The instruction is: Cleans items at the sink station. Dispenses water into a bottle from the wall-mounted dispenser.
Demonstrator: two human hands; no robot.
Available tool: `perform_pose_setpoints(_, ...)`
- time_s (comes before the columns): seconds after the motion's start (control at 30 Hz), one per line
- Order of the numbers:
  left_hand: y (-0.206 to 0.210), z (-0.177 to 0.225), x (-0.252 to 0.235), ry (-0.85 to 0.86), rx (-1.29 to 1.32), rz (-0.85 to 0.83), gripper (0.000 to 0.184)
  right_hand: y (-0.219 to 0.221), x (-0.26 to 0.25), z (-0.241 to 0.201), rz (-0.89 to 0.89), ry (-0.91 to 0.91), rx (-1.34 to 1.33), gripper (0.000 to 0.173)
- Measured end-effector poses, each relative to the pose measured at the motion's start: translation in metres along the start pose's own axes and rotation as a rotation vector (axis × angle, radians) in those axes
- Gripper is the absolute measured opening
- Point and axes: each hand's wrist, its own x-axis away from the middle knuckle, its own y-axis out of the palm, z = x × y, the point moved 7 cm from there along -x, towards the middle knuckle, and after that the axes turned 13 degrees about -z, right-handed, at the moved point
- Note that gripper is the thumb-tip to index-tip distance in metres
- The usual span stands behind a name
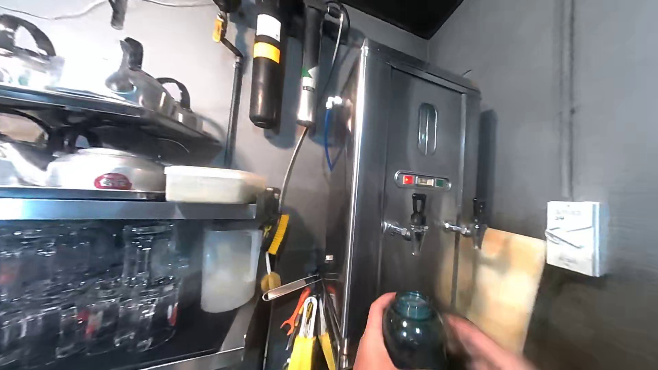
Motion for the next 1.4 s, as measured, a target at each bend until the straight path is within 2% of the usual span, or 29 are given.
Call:
perform_pose_setpoints(0.07,0.002,-0.002,-0.015,-0.035,-0.018,0.016,0.114,-0.06,-0.021,-0.039,0.165,-0.057,0.093,0.077)
perform_pose_setpoints(0.13,0.002,-0.01,-0.029,-0.067,-0.058,0.048,0.115,-0.101,-0.05,-0.076,0.302,-0.098,0.231,0.064)
perform_pose_setpoints(0.2,0.0,-0.018,-0.042,-0.117,-0.084,0.086,0.117,-0.121,-0.082,-0.108,0.3,-0.111,0.392,0.06)
perform_pose_setpoints(0.33,-0.002,-0.023,-0.057,-0.164,-0.099,0.122,0.117,-0.119,-0.142,-0.144,0.153,-0.136,0.569,0.059)
perform_pose_setpoints(0.47,-0.004,-0.02,-0.066,-0.174,-0.144,0.131,0.117,-0.114,-0.176,-0.148,0.001,-0.015,0.73,0.045)
perform_pose_setpoints(0.73,-0.007,-0.02,-0.077,-0.176,-0.193,0.152,0.116,-0.127,-0.18,-0.145,0.044,0.006,0.859,0.025)
perform_pose_setpoints(0.97,-0.012,-0.02,-0.078,-0.151,-0.209,0.173,0.116,-0.124,-0.179,-0.142,0.109,-0.019,0.902,0.021)
perform_pose_setpoints(1.4,-0.021,-0.019,-0.077,-0.17,-0.24,0.21,0.117,-0.124,-0.175,-0.143,0.125,-0.005,0.933,0.02)
